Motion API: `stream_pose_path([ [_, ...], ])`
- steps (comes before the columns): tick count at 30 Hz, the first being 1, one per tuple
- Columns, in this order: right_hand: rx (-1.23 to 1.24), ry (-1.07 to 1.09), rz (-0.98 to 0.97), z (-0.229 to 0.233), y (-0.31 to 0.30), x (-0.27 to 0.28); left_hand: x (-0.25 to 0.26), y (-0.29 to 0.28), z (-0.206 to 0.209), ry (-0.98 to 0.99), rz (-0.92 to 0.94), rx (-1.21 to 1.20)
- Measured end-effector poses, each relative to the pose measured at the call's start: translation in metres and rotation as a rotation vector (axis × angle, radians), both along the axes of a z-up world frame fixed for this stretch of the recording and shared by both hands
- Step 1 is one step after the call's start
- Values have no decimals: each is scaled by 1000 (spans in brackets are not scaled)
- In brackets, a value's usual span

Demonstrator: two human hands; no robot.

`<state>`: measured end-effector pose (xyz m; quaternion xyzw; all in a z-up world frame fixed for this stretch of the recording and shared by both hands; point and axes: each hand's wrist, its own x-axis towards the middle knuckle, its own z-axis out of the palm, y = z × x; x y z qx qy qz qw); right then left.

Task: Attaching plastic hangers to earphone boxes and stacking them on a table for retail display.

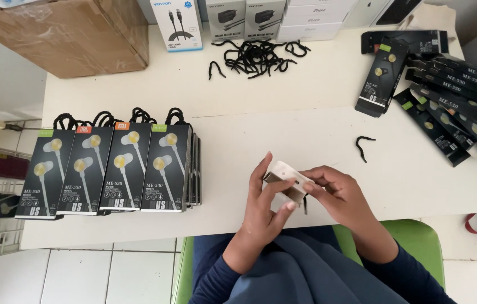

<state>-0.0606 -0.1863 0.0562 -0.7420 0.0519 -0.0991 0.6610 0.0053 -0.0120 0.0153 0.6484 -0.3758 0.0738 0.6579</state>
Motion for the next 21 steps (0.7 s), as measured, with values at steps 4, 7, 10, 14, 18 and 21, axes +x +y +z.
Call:
stream_pose_path([
  [4, -34, -11, 48, 9, 9, 0, -3, -12, -20, 19, 110, -21],
  [7, -33, -54, 23, 5, 14, -1, -1, -12, -3, 62, 85, -49],
  [10, 27, -69, -2, -7, 14, 0, 0, -11, -5, 18, 110, -50],
  [14, 85, -73, -58, -23, 13, 0, 0, -12, -9, -5, 92, -155],
  [18, 105, -52, -72, -17, 16, 0, 3, -5, -7, -129, 92, -53],
  [21, 124, -5, -13, -22, 7, -2, 2, -5, -21, -99, 126, 80],
])
